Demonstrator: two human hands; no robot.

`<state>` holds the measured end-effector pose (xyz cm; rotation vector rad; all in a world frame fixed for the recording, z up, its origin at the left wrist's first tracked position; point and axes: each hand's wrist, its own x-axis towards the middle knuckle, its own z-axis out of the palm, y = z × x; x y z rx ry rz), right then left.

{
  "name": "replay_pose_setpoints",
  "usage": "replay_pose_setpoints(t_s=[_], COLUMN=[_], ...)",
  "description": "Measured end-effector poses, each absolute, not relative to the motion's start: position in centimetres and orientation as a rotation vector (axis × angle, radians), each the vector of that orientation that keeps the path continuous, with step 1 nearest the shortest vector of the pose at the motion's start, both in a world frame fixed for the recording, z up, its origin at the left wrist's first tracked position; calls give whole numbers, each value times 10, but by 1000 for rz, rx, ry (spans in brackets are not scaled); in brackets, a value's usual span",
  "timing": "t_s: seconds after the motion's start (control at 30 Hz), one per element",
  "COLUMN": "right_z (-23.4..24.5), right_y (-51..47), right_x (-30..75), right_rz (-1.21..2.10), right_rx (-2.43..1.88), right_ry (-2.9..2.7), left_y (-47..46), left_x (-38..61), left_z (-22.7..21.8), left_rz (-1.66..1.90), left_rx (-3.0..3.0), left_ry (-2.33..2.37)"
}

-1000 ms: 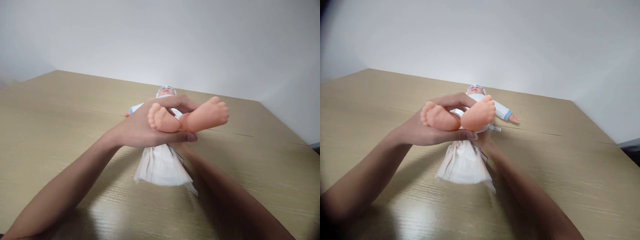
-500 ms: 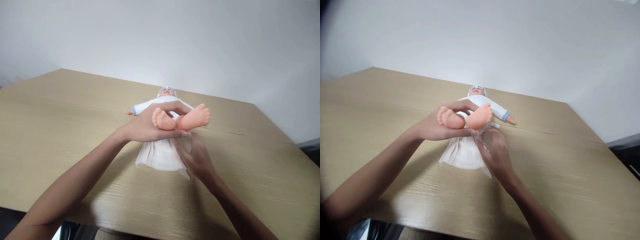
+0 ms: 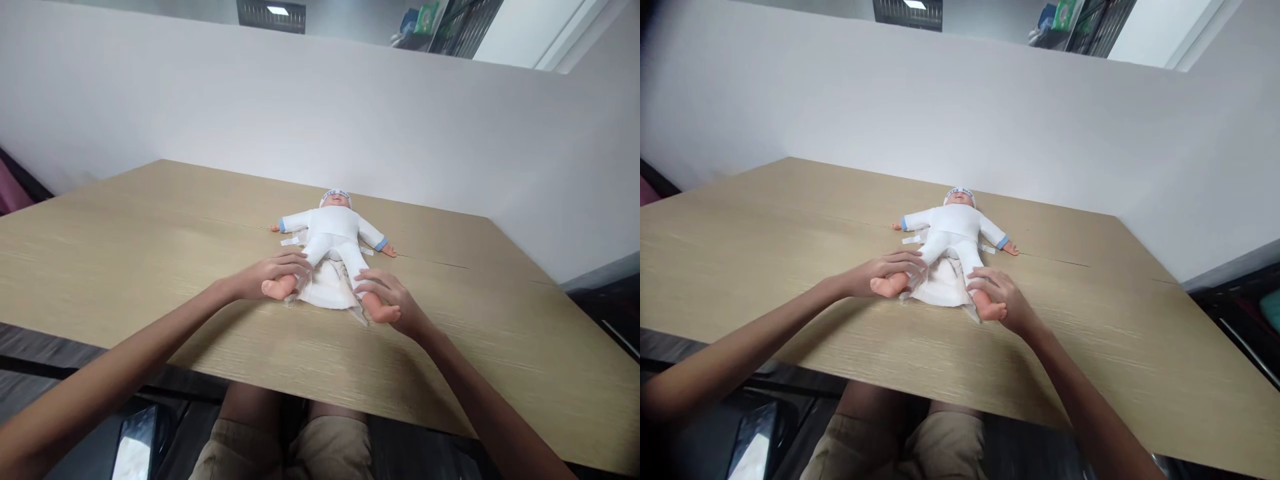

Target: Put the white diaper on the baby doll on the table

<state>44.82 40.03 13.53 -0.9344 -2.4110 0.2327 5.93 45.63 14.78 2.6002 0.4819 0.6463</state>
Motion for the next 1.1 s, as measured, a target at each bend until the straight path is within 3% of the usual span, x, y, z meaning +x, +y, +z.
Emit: replay_pose_setpoints(t_s=[0.27, 0.6, 0.9, 1.1], right_z=[97, 115, 109, 115], right_y=[400, 392, 367, 403], right_x=[453, 452, 395, 399], right_rz=[19, 447, -24, 130], right_rx=[-909, -1066, -1380, -1308], right_ry=[-2556, -2388, -2371, -2155], left_y=[454, 455, 424, 440], left_x=[48, 47, 88, 97], left_z=[102, 124, 113, 123], left_rz=[627, 473, 533, 723], left_rx=[2689, 2649, 2722, 2561], left_ry=[574, 570, 994, 1139])
